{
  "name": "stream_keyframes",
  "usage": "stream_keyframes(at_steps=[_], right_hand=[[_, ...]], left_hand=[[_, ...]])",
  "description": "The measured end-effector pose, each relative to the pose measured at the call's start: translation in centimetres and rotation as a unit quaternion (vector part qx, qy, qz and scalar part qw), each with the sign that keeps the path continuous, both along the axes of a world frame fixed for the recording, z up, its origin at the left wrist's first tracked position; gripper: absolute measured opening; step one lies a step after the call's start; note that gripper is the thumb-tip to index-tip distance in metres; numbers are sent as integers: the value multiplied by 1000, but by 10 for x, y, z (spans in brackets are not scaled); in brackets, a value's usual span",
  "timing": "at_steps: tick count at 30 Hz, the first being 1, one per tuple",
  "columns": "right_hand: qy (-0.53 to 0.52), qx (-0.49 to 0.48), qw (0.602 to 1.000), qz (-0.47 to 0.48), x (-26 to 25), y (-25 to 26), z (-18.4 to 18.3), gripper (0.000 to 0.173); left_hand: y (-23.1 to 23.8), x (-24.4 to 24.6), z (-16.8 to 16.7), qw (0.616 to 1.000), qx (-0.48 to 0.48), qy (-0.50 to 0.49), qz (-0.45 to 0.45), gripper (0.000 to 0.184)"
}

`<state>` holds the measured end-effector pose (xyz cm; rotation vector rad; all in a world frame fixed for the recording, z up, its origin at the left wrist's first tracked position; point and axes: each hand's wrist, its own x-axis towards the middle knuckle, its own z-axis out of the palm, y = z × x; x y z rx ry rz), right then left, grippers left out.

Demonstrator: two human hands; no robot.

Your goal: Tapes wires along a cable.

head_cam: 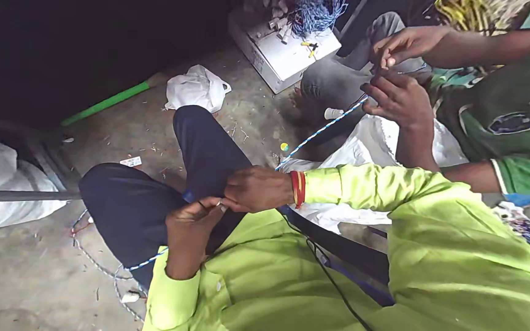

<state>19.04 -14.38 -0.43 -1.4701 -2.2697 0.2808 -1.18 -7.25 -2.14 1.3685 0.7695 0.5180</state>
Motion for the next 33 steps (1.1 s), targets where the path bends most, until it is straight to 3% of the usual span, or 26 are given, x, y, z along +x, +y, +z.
stream_keyframes(at_steps=[4, 8, 13, 18, 21, 23, 27, 29, 33], right_hand=[[-4, 43, 999, 20, 8, -3, 3, 23], [-5, 57, 998, -18, 8, -6, 15, 17], [-16, -109, 984, -139, 14, -5, 33, 13], [-3, -235, 953, -192, 37, -1, 44, 16], [-4, -198, 955, -222, 55, -8, 42, 25], [-11, -132, 968, -211, 69, -16, 39, 16], [23, -48, 982, -183, 79, -36, 30, 21], [60, -52, 977, -199, 74, -42, 29, 21], [98, -64, 960, -253, 57, -52, 27, 20]], left_hand=[[8, 6, 1, 995, -104, -11, 4, 13], [15, 18, 6, 993, -117, -27, 3, 12], [4, 46, 15, 999, -45, 2, 26, 14], [2, 72, 15, 996, 59, 53, -32, 14], [5, 87, 18, 994, 54, 77, -62, 13], [10, 94, 15, 997, -6, 49, -66, 14], [14, 100, 9, 992, -108, -11, -70, 13], [12, 97, 11, 995, -68, 6, -73, 14], [0, 95, 19, 992, 103, 52, -58, 12]])
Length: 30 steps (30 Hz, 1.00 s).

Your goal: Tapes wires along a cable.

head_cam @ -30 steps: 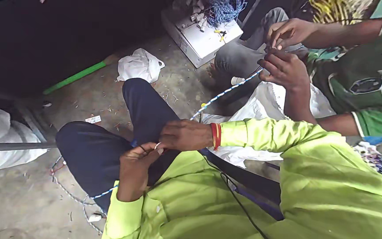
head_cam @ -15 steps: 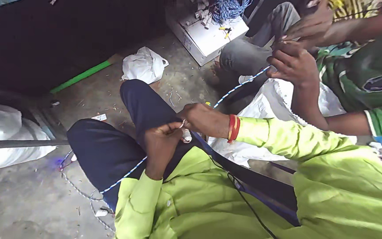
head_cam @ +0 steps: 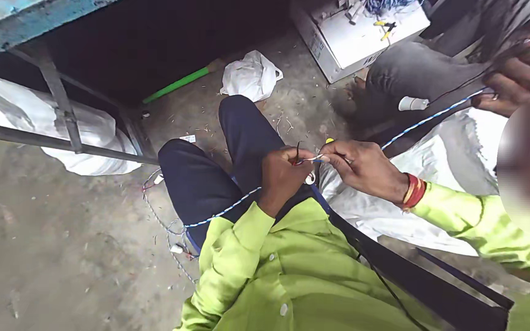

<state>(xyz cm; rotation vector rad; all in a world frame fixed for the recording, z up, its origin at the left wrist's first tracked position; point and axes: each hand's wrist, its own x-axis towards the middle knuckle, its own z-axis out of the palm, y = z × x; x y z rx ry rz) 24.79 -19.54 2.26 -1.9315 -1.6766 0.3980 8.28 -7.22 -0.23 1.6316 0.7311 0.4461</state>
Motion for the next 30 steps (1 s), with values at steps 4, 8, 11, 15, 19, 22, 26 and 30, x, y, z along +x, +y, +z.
stream_keyframes(at_steps=[4, 8, 11, 15, 19, 22, 26, 30], right_hand=[[42, 7, 998, -43, -6, -11, -11, 21], [-35, 99, 994, -28, -6, -11, -41, 23], [31, 129, 990, -35, -11, -5, -57, 21], [300, 81, 944, -110, -23, -8, -66, 13], [308, 50, 947, -75, -13, -10, -59, 16], [155, 44, 987, -14, -4, -16, -57, 22], [113, 47, 993, -2, 0, -12, -61, 22], [319, 33, 946, -52, 8, -6, -70, 13]], left_hand=[[-10, 6, -7, 999, 18, 25, -19, 7], [-6, 5, -14, 994, -88, 30, -65, 10], [-7, 5, -23, 991, -117, 45, -51, 10], [-10, 11, -24, 985, -138, 104, -23, 8], [-13, 19, -23, 983, -156, 91, -18, 11], [-19, 16, -22, 964, -257, 68, -26, 14], [-20, 11, -27, 930, -366, 23, -19, 15], [-8, -1, -36, 915, -387, -83, -72, 23]])
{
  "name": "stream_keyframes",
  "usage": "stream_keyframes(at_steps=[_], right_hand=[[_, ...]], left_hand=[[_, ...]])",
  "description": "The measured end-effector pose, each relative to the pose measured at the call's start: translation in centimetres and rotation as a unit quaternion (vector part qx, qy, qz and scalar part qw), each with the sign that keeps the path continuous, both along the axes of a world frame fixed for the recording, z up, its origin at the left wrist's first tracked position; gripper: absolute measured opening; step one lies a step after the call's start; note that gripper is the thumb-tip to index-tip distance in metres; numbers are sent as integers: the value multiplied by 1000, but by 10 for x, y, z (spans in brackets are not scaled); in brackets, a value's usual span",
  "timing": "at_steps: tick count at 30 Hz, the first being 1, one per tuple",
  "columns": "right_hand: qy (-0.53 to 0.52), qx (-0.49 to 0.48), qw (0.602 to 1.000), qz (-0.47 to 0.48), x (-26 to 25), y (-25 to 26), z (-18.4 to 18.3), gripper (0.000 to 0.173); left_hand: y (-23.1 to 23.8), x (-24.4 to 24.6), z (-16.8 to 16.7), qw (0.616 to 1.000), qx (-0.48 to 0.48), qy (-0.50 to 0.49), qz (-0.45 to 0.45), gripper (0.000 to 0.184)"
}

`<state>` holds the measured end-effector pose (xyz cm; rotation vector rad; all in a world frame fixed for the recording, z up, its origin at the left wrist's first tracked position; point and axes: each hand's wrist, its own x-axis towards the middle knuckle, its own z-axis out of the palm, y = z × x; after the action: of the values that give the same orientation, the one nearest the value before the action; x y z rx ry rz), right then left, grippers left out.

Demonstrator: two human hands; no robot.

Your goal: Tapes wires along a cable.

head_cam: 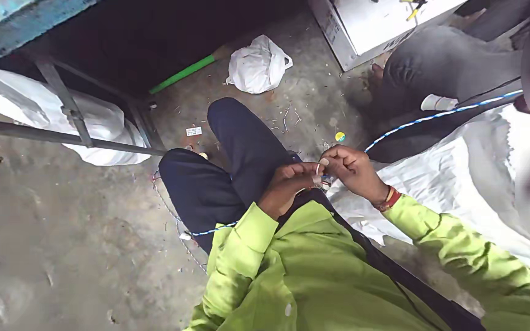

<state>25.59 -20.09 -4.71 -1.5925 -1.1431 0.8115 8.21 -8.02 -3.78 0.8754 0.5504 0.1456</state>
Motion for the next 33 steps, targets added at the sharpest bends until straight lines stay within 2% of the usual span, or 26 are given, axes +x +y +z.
stream_keyframes(at_steps=[3, 6, 9, 12, 14, 17, 18, 22, 24, 26, 28, 30, 33], right_hand=[[67, 0, 998, -7, -2, -7, 3, 10], [44, 7, 999, -18, 2, -7, 12, 12], [-26, 13, 999, 30, 15, 2, 33, 38], [-159, -1, 983, 87, 17, 18, 56, 61], [-244, 15, 962, 123, 16, 26, 63, 56], [-288, 71, 941, 164, 19, 33, 61, 24], [-290, 82, 938, 173, 19, 33, 62, 20], [-288, 72, 935, 192, 19, 27, 70, 21], [-275, 49, 944, 177, 20, 23, 71, 22], [-256, 22, 954, 154, 22, 19, 68, 23], [-232, 4, 964, 131, 24, 17, 64, 22], [-200, 0, 973, 117, 25, 15, 60, 19], [-142, 14, 981, 133, 28, 12, 58, 17]], left_hand=[[-2, -4, 7, 998, 67, 1, -19, 25], [-4, -2, 12, 989, 142, 29, -24, 25], [-5, 0, 14, 979, 195, 54, -35, 24], [-6, -1, 11, 965, 245, 82, -46, 24], [-4, -3, 9, 955, 277, 92, -56, 24], [-3, -6, 11, 932, 341, 102, -71, 32], [-3, -7, 12, 927, 352, 105, -75, 35], [-4, -9, 18, 925, 358, 101, -75, 34], [-5, -10, 15, 939, 325, 89, -70, 30], [-2, -11, 9, 972, 214, 53, -80, 21], [2, -13, 7, 993, 83, 4, -82, 23], [5, -15, 4, 996, -3, -27, -85, 27], [10, -10, 0, 995, -54, -13, -88, 35]])
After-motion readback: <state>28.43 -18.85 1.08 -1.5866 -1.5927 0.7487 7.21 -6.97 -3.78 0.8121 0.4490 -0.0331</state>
